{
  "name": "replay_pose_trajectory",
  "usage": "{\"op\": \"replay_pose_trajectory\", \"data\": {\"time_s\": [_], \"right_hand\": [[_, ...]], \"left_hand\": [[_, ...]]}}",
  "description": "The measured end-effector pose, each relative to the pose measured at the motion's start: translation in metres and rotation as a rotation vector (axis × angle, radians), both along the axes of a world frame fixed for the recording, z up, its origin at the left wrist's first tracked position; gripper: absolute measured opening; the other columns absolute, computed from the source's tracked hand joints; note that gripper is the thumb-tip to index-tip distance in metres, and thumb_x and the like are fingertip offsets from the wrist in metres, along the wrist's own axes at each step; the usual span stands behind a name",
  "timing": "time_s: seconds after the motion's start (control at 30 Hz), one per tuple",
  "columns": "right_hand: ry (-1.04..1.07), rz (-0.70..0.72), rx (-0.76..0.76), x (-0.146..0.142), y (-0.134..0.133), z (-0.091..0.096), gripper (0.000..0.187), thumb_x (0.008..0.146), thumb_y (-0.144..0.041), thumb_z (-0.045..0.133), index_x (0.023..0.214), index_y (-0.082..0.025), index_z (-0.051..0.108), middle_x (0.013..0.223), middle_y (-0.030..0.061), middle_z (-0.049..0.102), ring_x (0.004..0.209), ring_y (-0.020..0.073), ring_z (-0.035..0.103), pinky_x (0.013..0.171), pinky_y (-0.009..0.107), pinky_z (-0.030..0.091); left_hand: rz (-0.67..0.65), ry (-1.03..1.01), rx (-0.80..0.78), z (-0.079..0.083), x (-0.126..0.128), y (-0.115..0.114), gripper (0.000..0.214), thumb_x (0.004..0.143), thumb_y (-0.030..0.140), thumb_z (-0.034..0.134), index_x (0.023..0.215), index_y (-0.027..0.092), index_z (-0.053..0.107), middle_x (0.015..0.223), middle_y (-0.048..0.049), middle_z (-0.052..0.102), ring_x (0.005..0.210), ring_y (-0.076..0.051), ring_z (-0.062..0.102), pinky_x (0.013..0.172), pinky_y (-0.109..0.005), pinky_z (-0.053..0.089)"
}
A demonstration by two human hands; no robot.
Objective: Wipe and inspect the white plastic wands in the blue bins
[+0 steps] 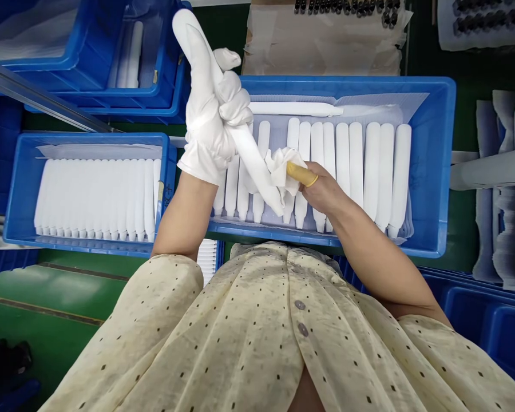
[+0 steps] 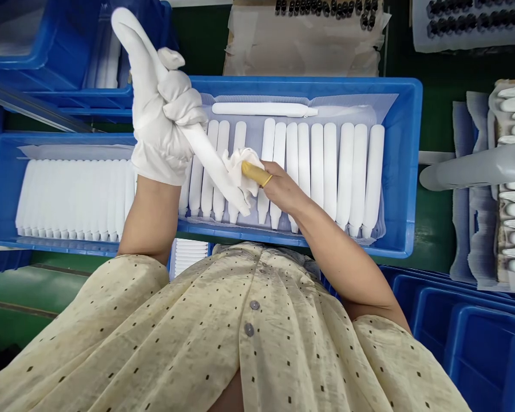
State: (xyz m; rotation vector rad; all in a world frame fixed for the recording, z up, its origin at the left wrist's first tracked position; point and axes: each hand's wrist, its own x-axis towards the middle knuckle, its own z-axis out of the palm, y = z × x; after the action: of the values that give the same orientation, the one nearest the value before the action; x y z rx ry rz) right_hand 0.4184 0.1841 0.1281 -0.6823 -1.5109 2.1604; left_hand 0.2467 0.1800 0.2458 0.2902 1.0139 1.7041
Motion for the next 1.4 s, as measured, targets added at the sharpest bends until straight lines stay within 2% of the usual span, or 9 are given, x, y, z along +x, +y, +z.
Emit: {"op": "replay_pose_trajectory", "data": {"time_s": [0.17, 0.37, 0.53, 0.7, 0.83, 1.0, 1.13, 1.27, 1.4], "right_hand": [[-0.075, -0.008, 0.083, -0.005, -0.003, 0.007, 0.035, 0.073, -0.048, 0.082, 0.074, -0.016, 0.067, 0.075, -0.0007, 0.063, 0.075, 0.0148, 0.055, 0.073, 0.028, 0.044], [-0.095, -0.022, -0.011, -0.010, -0.006, 0.007, 0.022, 0.062, -0.033, 0.075, 0.062, -0.017, 0.061, 0.064, -0.0040, 0.054, 0.065, 0.0113, 0.048, 0.065, 0.026, 0.038], [-0.082, -0.113, -0.048, -0.011, -0.007, 0.007, 0.022, 0.064, -0.035, 0.076, 0.066, -0.017, 0.064, 0.068, -0.0034, 0.057, 0.068, 0.0120, 0.050, 0.068, 0.027, 0.041], [-0.063, -0.007, -0.093, -0.010, -0.006, 0.008, 0.021, 0.058, -0.030, 0.077, 0.064, -0.017, 0.063, 0.065, -0.0040, 0.055, 0.066, 0.0119, 0.050, 0.066, 0.027, 0.041], [-0.082, -0.136, -0.068, -0.012, -0.007, 0.008, 0.022, 0.060, -0.033, 0.077, 0.069, -0.017, 0.066, 0.069, -0.0029, 0.059, 0.069, 0.0134, 0.053, 0.068, 0.028, 0.043], [-0.049, -0.038, -0.084, -0.012, -0.007, 0.007, 0.021, 0.057, -0.030, 0.078, 0.064, -0.017, 0.063, 0.065, -0.0033, 0.056, 0.068, 0.0142, 0.055, 0.067, 0.028, 0.044], [-0.053, -0.154, -0.069, -0.013, -0.008, 0.007, 0.018, 0.063, -0.032, 0.075, 0.068, -0.017, 0.067, 0.070, -0.0020, 0.061, 0.069, 0.0139, 0.055, 0.068, 0.028, 0.044], [-0.038, -0.055, -0.076, -0.013, -0.008, 0.006, 0.019, 0.060, -0.030, 0.077, 0.063, -0.017, 0.064, 0.065, -0.0031, 0.058, 0.066, 0.0135, 0.053, 0.066, 0.028, 0.043], [-0.048, -0.140, -0.087, -0.012, -0.008, 0.006, 0.020, 0.062, -0.032, 0.077, 0.067, -0.016, 0.067, 0.069, -0.0019, 0.061, 0.068, 0.0140, 0.055, 0.067, 0.029, 0.044]], "left_hand": [[-0.039, 0.066, 0.089, -0.009, 0.006, -0.003, 0.059, 0.116, 0.046, 0.016, 0.077, 0.015, 0.047, 0.051, 0.0111, 0.019, 0.031, 0.002, 0.027, 0.037, -0.015, 0.016], [-0.072, 0.121, 0.129, -0.023, 0.006, 0.000, 0.062, 0.114, 0.054, 0.020, 0.073, 0.016, 0.047, 0.053, 0.0102, 0.020, 0.033, 0.000, 0.029, 0.038, -0.018, 0.016], [-0.049, 0.058, 0.095, -0.017, 0.007, -0.002, 0.057, 0.117, 0.040, 0.012, 0.081, 0.015, 0.048, 0.053, 0.0110, 0.020, 0.033, 0.002, 0.029, 0.040, -0.016, 0.017], [-0.082, 0.072, 0.115, -0.017, 0.008, -0.003, 0.059, 0.116, 0.047, 0.011, 0.081, 0.016, 0.047, 0.053, 0.0110, 0.019, 0.033, 0.001, 0.028, 0.039, -0.017, 0.017], [-0.054, 0.077, 0.129, -0.017, 0.008, -0.002, 0.055, 0.118, 0.039, 0.012, 0.082, 0.016, 0.048, 0.054, 0.0108, 0.020, 0.033, 0.001, 0.031, 0.039, -0.015, 0.017], [-0.068, 0.052, 0.115, -0.014, 0.010, -0.005, 0.056, 0.117, 0.043, 0.011, 0.082, 0.016, 0.047, 0.054, 0.0110, 0.020, 0.033, 0.002, 0.029, 0.039, -0.016, 0.018], [-0.053, 0.045, 0.101, -0.013, 0.010, -0.005, 0.057, 0.117, 0.040, 0.009, 0.082, 0.016, 0.046, 0.050, 0.0115, 0.023, 0.032, 0.002, 0.029, 0.038, -0.014, 0.016], [-0.081, 0.045, 0.107, -0.014, 0.009, -0.003, 0.060, 0.115, 0.049, 0.011, 0.080, 0.016, 0.047, 0.049, 0.0113, 0.023, 0.032, 0.001, 0.028, 0.038, -0.016, 0.017], [-0.080, 0.018, 0.100, -0.016, 0.009, -0.004, 0.058, 0.117, 0.042, 0.010, 0.081, 0.015, 0.048, 0.050, 0.0112, 0.023, 0.032, 0.002, 0.029, 0.038, -0.015, 0.018]]}}
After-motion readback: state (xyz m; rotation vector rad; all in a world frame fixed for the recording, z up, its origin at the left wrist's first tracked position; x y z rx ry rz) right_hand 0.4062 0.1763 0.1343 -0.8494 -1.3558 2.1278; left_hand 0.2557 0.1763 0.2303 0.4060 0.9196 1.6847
